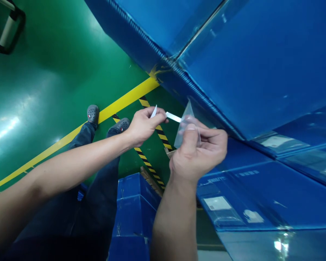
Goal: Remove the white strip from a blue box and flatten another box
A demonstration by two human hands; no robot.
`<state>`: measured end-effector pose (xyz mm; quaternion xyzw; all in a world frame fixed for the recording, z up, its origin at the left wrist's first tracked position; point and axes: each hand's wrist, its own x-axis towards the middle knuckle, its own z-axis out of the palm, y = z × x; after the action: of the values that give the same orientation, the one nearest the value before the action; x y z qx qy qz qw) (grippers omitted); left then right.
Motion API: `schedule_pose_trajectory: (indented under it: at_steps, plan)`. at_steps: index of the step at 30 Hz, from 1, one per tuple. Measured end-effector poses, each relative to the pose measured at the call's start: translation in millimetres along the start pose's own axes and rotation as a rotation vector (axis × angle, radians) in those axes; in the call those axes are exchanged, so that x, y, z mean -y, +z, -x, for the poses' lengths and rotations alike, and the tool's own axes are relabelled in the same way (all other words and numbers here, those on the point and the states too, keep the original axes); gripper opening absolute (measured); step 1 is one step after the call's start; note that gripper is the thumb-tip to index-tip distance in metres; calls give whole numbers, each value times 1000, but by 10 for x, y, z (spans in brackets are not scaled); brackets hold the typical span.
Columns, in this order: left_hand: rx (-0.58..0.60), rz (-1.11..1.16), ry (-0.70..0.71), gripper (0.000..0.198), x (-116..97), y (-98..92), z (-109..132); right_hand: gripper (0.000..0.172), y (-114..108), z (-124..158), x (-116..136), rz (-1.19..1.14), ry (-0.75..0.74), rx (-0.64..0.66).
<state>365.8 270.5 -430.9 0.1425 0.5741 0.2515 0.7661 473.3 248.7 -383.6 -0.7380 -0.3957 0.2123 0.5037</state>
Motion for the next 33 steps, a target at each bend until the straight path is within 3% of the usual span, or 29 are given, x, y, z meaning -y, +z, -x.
schedule_pose_trajectory:
  at_steps: [5, 12, 18, 21, 24, 27, 33]
  plan:
    - [-57, 43, -146, 10, 143, 39, -30, 14, -66, 34, -24, 89, -15, 11]
    - [-79, -56, -322, 22, 400, 111, -27, 15, -69, 93, 80, 264, -163, 75]
    - [-70, -126, -385, 25, 725, 287, 6, 10, -74, 192, 123, 507, -196, 148]
    - [-88, -232, -425, 28, 927, 249, -16, 10, -69, 229, 94, 561, -255, 185]
    - [-111, -459, -425, 28, 1078, -24, -35, 7, -39, 274, 15, 572, -307, 227]
    - [-77, -626, -354, 24, 1139, -491, 1, 7, 30, 329, -136, 588, -328, 246]
    - [-134, -612, -200, 19, 1057, -1418, 139, 18, 275, 381, -519, 656, -284, 192]
